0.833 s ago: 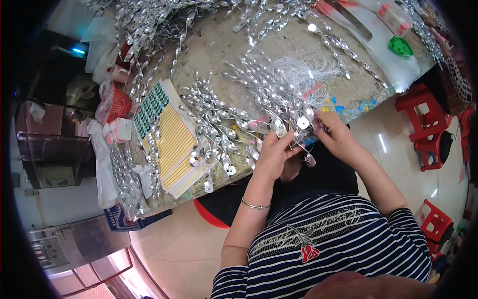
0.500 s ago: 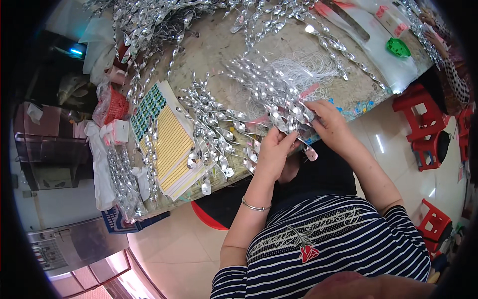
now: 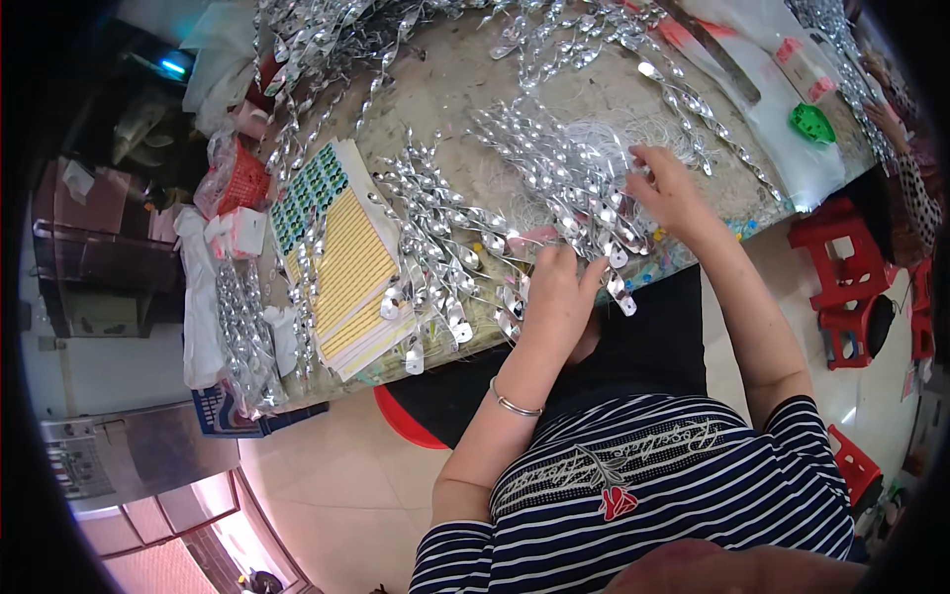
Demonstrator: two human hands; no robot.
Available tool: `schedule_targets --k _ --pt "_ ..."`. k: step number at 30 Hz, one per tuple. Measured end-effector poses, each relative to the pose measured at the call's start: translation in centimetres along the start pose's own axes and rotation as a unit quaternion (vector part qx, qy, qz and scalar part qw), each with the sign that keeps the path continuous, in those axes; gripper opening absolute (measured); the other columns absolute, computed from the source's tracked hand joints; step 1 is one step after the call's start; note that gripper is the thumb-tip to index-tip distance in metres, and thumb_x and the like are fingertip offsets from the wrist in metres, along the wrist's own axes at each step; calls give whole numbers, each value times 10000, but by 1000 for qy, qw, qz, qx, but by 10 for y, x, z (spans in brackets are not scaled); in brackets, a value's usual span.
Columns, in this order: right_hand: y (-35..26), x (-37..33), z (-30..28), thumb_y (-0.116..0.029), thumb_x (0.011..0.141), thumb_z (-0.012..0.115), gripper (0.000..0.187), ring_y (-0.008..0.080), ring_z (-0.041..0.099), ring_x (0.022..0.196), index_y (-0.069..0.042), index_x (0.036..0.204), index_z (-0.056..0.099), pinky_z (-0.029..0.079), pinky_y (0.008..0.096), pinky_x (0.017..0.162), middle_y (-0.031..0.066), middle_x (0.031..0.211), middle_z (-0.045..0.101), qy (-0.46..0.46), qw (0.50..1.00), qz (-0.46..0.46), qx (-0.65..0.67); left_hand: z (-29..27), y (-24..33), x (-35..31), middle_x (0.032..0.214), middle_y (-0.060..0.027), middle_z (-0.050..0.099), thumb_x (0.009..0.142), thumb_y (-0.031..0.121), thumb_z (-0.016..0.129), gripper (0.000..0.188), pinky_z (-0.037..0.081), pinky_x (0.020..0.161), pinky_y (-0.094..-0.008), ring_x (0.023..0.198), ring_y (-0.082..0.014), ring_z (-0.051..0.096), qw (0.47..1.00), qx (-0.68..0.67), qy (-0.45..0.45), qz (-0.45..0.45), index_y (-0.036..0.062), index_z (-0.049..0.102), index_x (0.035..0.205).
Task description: Packing silver tinsel decorations into plastic bags and sealing them with adhesive labels.
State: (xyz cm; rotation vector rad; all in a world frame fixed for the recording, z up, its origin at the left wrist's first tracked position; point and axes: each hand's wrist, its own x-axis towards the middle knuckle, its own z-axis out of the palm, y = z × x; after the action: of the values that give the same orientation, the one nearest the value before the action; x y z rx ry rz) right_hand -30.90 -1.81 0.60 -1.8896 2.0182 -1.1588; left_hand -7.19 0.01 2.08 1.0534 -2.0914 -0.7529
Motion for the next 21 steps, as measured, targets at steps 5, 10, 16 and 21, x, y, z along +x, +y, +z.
schedule_targets --k 5,10,16,21 --pt "2 7 2 -94 875 657 484 124 550 724 9 1318 493 482 284 680 44 833 577 -99 984 135 66 -16 -7 0 874 -171 637 878 218 694 218 459 680 -443 689 -341 552 999 0 -29 -27 6 645 882" --pt "4 8 1 -65 869 645 521 102 534 729 24 1348 459 473 273 667 38 815 546 -80 976 157 128 -27 -17 11 995 -142 625 839 244 734 283 438 798 -440 864 -304 551 989 77 121 -26 8 650 973" --pt "-4 18 -3 -62 887 624 526 99 541 706 28 1369 435 467 261 656 31 784 514 -102 971 168 138 -32 -39 18 1207 -210 540 759 348 802 603 366 1010 -472 1155 -381 456 968 207 122 -68 -51 595 1161" --pt "-17 22 -7 -67 908 604 527 103 566 683 15 1391 408 484 273 635 24 762 506 -86 975 141 151 -34 -40 23 1238 -202 539 734 393 811 616 367 1011 -452 1167 -372 457 968 215 93 -86 -31 608 1131"
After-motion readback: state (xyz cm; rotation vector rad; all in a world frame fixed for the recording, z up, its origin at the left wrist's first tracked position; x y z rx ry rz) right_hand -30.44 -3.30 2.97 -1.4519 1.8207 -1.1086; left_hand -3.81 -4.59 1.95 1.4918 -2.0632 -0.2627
